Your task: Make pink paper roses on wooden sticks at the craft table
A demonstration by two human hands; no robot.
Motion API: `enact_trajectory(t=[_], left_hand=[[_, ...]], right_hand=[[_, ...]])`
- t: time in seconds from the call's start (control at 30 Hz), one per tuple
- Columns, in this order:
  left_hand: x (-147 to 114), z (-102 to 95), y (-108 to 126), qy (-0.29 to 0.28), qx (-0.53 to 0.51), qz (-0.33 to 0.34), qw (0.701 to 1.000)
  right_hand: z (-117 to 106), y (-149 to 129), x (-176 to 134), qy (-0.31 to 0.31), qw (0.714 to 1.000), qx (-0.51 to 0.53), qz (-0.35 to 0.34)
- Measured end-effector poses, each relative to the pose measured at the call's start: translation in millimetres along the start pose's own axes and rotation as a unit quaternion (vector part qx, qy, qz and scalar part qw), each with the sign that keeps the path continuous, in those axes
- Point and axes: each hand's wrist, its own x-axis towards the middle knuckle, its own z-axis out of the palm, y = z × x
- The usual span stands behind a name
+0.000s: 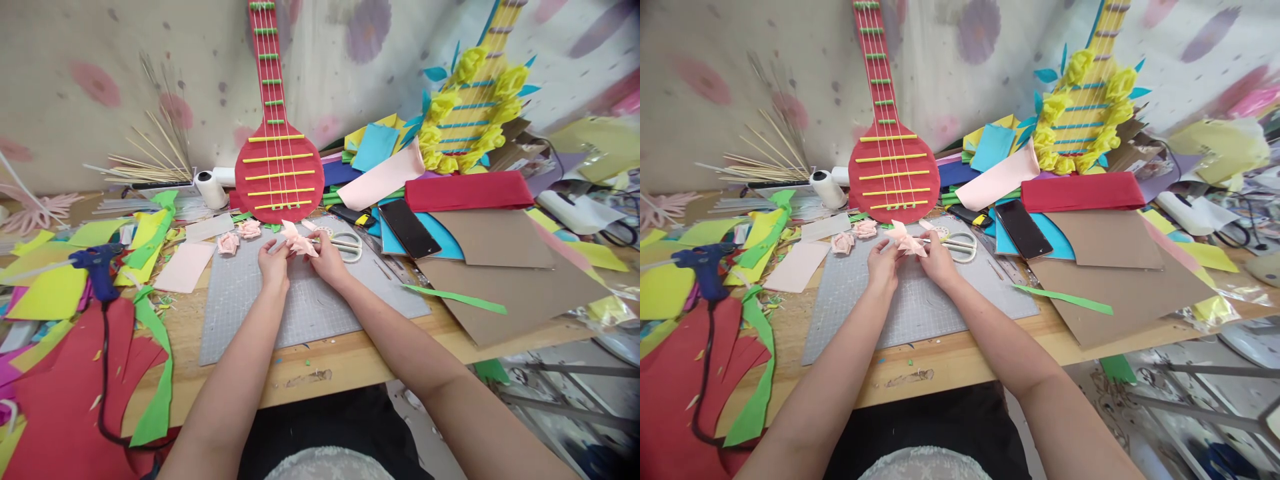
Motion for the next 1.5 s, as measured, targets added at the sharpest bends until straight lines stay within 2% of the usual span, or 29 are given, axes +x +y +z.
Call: enact_trajectory(t=[0.37, 0.63, 0.9, 1.13, 1.27, 1.5], left_hand=[[2.0, 4.2, -1.0, 0.040, -0.003, 0.001, 0.999], [-0.1, 4.9, 0.0, 0.019, -0.018, -0.004, 1.000], [1.4, 3.8, -1.6, 0.002, -0.028, -0.011, 1.000], [1.1, 2.9, -3.0, -0.005, -0.022, -0.013, 1.000], [0.8, 5.5, -2.2, 0.012, -0.021, -0.010, 1.000], [4.2, 14.8, 5.2, 0.027, 0.006, -0.007, 1.000]], right_hand=[[-6.1, 6.3, 1.8, -0.061, 0.997, 0.036, -0.029], [-10.3, 3.4, 3.6, -0.057, 0.998, -0.022, -0.017], [-10.9, 2.7, 4.6, -0.064, 0.997, -0.033, -0.006], [-6.1, 7.6, 8.4, -0.086, 0.993, 0.076, 0.021], [-4.0, 5.9, 9.6, -0.085, 0.986, 0.138, 0.031], [-5.4, -1.9, 10.4, -0.082, 0.983, 0.162, 0.028]])
